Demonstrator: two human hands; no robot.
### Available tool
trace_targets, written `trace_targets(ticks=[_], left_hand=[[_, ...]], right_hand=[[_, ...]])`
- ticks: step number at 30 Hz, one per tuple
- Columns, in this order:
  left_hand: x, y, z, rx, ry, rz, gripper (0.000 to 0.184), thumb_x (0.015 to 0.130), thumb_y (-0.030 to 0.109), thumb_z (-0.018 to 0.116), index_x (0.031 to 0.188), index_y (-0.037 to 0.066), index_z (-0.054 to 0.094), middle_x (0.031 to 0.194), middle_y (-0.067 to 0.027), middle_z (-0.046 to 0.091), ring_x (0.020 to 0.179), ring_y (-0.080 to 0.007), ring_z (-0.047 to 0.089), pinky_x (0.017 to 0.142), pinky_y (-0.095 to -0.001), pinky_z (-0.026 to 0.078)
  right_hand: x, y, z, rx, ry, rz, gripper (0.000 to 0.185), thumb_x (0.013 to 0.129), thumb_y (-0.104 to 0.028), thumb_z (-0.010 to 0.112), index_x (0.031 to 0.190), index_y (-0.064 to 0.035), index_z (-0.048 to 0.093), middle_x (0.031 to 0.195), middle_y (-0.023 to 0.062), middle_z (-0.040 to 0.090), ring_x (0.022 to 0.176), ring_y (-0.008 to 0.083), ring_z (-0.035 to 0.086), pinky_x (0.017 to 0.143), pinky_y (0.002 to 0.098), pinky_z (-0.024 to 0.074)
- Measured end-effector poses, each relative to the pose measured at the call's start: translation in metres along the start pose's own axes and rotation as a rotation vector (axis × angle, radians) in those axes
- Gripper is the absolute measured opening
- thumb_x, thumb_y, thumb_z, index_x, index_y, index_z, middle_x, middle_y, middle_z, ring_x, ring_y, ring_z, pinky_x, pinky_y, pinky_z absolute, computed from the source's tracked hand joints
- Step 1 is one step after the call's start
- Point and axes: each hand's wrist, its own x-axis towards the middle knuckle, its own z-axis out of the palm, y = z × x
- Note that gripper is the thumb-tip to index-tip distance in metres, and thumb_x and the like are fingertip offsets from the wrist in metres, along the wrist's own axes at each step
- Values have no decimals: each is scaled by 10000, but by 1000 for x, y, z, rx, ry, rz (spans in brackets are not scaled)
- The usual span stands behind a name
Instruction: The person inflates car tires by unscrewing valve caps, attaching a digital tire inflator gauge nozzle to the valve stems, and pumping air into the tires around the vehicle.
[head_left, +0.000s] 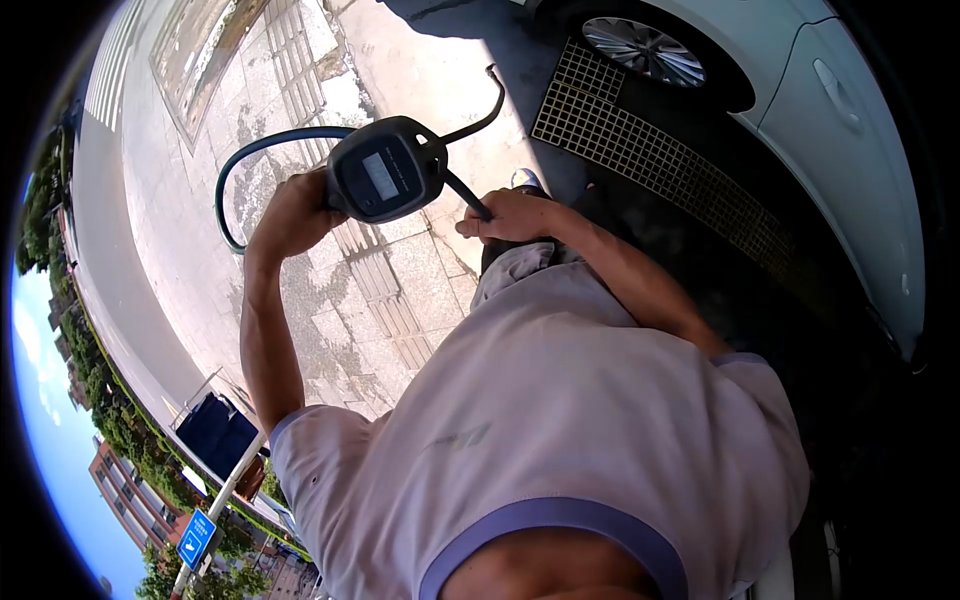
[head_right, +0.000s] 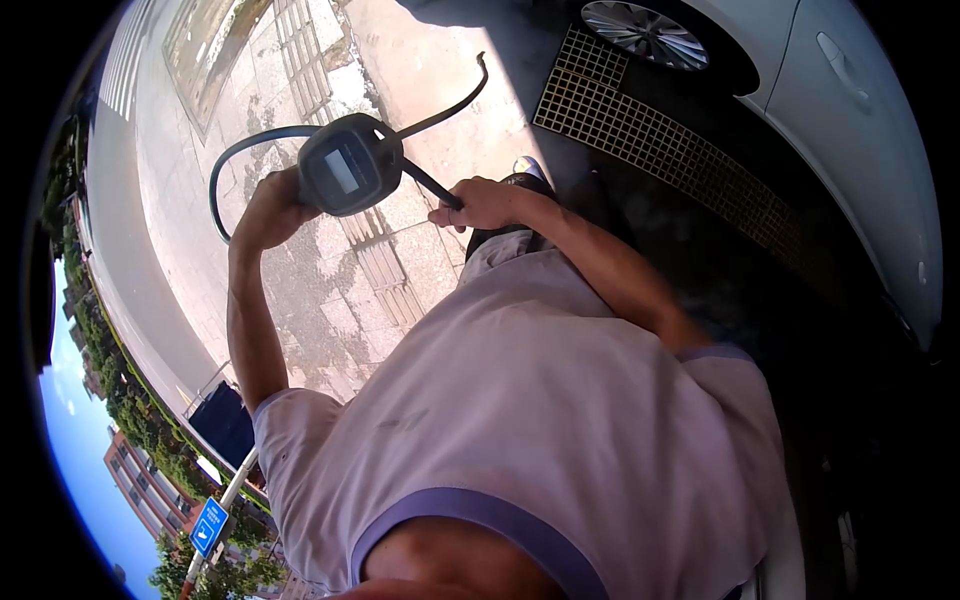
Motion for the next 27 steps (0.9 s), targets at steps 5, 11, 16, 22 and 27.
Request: trace_targets(ticks=[5, 11, 16, 22, 27], left_hand=[[-1, -25, 24, 220, 349, 272, 410, 834, -5, 722, 1194, 192, 750, 1150, -98, 764, 1028, -306, 735, 886, -401, 603], [-31, -26, 58, 765, 220, 143, 824, 744, 72, 840, 1427, 451, 578, 1333, -23, 645, 1301, -315, 575, 1013, -461, 555], [-72, -7, 33, 498, 120, 146, 806, 668, 32, 855, 1337, 440, 664, 1233, 42, 699, 1181, -212, 639, 1033, -415, 547], [-95, -37, -3, 207, 195, 195, 579, 671, -42, 779, 1194, 204, 751, 1208, -28, 748, 1051, -299, 708, 918, -411, 593], [-108, -135, -1, -444, 204, 6, 397, 812, -50, 720, 1204, 4, 690, 1160, -99, 746, 1030, -123, 640, 910, -338, 540]], right_hand=[[-50, -28, -19, 403, 270, -162, 503, 998, -511, 687, 876, -23, 662, 624, -11, 522, 532, 76, 515, 497, 265, 432], [-45, -38, -119, 388, 797, -338, 350, 949, -371, 782, 840, -55, 677, 600, -55, 508, 511, 46, 439, 483, 270, 342], [44, -32, -218, -436, 925, -193, 439, 929, -475, 769, 1020, -48, 736, 786, 43, 678, 759, 210, 657, 710, 387, 508], [80, 3, -213, -778, 494, 556, 621, 908, -443, 765, 1412, -105, 632, 1483, 176, 588, 1348, 369, 582, 1077, 583, 476], [57, 162, -150, -291, 517, 330, 493, 889, -377, 764, 1230, -23, 720, 1129, 171, 746, 1019, 299, 710, 854, 420, 568]])
